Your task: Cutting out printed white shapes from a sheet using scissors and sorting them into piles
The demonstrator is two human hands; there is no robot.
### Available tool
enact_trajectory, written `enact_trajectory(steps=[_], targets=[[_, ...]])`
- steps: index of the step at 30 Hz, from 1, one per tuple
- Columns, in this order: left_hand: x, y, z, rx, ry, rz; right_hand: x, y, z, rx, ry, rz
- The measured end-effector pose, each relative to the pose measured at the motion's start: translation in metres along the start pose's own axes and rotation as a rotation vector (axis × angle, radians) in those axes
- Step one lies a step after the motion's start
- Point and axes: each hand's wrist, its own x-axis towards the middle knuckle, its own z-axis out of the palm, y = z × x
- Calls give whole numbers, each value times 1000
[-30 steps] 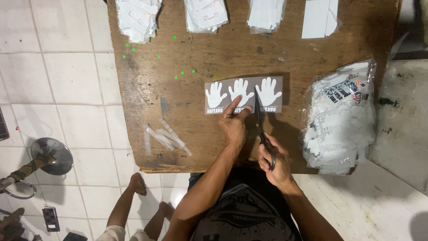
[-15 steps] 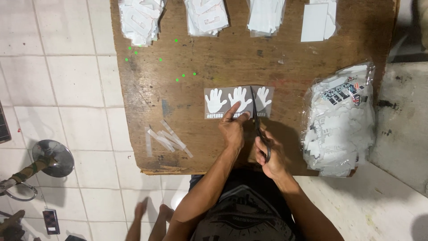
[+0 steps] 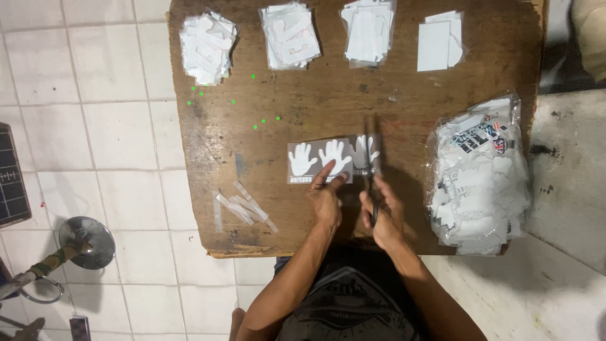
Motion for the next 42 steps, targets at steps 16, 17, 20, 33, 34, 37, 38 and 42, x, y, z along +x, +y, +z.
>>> enact_trajectory(steps=[16, 17, 20, 33, 34, 37, 38, 42], targets=[[55, -44, 10, -79, -61, 229, 9, -48, -28, -240, 198, -251], [58, -46, 11, -93, -41, 202, -12, -55, -22, -199, 162, -182], [51, -34, 17, -95, 10, 79, -59, -15, -49, -100, -48, -5], [19, -12, 28, 129, 13, 121, -75, -14, -4, -24, -180, 165], [31, -29, 24, 128, 16, 119, -74, -3, -6, -26, -181, 167], [48, -55, 18, 256, 40, 314, -69, 17, -8, 11, -81, 138], [39, -45, 21, 230, 32, 292, -68, 16, -7, 21, -70, 133], [26, -32, 23, 175, 21, 260, -66, 15, -1, 60, -26, 128]])
